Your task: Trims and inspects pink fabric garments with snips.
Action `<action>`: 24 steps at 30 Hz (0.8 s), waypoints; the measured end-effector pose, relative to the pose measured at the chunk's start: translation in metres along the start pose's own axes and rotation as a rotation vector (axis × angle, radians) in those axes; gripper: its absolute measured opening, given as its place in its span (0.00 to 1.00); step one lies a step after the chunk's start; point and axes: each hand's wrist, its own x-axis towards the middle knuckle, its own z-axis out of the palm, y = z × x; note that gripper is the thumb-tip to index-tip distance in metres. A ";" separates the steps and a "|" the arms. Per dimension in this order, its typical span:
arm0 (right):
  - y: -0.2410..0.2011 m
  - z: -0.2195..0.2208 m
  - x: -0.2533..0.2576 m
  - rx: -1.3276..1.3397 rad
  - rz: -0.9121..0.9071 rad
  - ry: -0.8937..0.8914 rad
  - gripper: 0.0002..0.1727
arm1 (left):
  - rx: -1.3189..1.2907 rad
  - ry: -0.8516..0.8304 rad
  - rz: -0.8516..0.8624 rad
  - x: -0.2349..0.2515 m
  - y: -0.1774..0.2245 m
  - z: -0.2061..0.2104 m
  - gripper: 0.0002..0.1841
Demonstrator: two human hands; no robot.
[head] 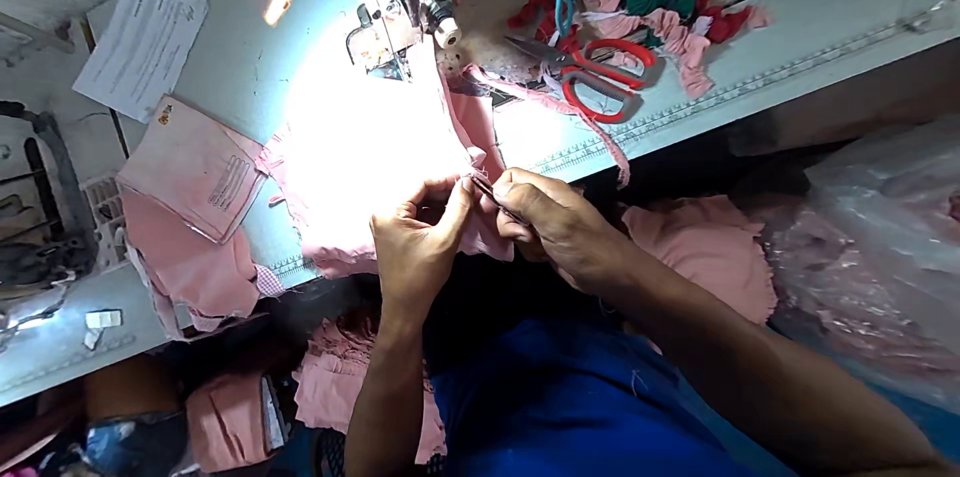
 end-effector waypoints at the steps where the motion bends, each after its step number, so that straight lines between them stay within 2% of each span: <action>1: -0.001 0.000 0.000 0.012 0.016 0.009 0.14 | 0.002 -0.001 0.002 0.000 0.000 0.000 0.02; 14: 0.003 0.002 0.007 0.055 0.076 0.073 0.16 | 0.031 0.008 0.016 -0.001 -0.002 0.003 0.03; 24: 0.010 0.009 0.012 0.086 0.011 0.119 0.16 | 0.027 0.000 0.028 0.000 -0.003 0.003 0.02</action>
